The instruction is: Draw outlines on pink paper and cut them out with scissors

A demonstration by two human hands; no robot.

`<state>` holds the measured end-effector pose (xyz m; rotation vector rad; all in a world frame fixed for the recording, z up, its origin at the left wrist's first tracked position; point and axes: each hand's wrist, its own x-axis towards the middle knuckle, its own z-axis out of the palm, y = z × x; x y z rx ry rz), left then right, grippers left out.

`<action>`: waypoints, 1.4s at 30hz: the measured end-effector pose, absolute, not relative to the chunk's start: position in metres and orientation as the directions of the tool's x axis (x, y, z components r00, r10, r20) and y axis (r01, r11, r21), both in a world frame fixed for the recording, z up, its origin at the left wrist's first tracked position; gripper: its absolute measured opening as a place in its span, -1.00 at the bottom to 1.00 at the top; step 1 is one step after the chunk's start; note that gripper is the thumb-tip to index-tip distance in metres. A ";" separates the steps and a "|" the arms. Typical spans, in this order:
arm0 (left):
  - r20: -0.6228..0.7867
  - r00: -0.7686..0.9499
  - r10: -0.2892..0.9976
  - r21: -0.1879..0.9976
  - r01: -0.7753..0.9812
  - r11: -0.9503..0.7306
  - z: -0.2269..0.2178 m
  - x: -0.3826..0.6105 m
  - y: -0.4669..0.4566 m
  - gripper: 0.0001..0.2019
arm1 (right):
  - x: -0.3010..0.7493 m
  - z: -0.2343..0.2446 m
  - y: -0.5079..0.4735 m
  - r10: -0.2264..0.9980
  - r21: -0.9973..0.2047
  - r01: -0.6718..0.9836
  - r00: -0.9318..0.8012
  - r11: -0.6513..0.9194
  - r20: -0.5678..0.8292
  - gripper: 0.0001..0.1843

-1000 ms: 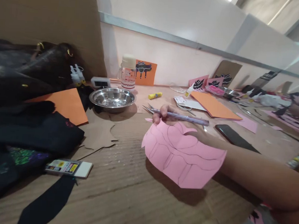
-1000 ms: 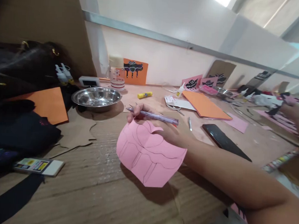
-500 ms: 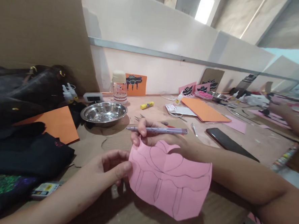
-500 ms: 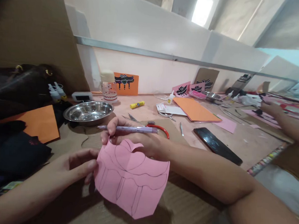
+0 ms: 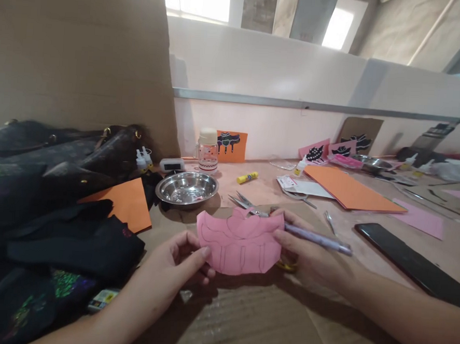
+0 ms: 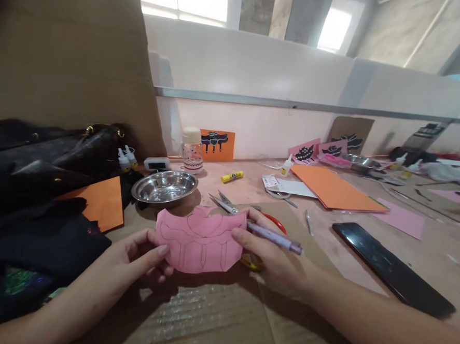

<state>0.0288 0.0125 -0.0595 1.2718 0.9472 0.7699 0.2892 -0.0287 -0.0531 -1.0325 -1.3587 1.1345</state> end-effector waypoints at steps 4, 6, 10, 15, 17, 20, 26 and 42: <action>-0.167 0.440 0.882 0.985 0.034 0.169 -0.059 0.029 0.013 -0.71 | 0.287 -0.056 -0.036 0.992 -0.995 -0.064 -0.095 0.079 0.085 -0.82; -0.174 0.437 0.883 0.984 0.052 0.168 -0.058 0.029 0.014 -0.72 | 0.287 -0.054 -0.036 0.996 -0.993 -0.113 -0.080 0.021 0.030 -0.84; -0.174 0.456 0.873 0.985 0.075 0.157 -0.055 0.029 0.014 -0.72 | 0.287 -0.051 -0.035 0.995 -0.972 -0.234 -0.103 -0.013 0.011 -0.84; -0.251 0.456 0.854 0.968 0.147 0.206 -0.048 0.029 0.014 -0.68 | 0.287 -0.055 -0.034 0.993 -0.970 -0.237 -0.094 0.047 0.071 -0.87; -0.264 0.464 0.846 0.964 0.159 0.213 -0.047 0.029 0.012 -0.68 | 0.287 -0.058 -0.034 0.994 -0.967 -0.252 -0.094 0.027 0.053 -0.87; -0.255 0.471 0.845 0.966 0.156 0.204 -0.047 0.029 0.010 -0.67 | 0.287 -0.060 -0.035 0.995 -0.962 -0.272 -0.094 0.012 0.039 -0.86; -0.185 0.464 0.867 0.981 0.135 0.137 -0.048 0.027 0.013 -0.67 | 0.291 -0.054 -0.035 0.994 -0.992 -0.119 -0.090 0.048 0.059 -0.86; -0.061 0.757 0.650 0.978 -0.086 0.192 -0.040 0.036 -0.031 -0.51 | 0.249 -0.035 -0.065 0.509 -0.185 0.499 -0.658 0.847 0.555 -0.70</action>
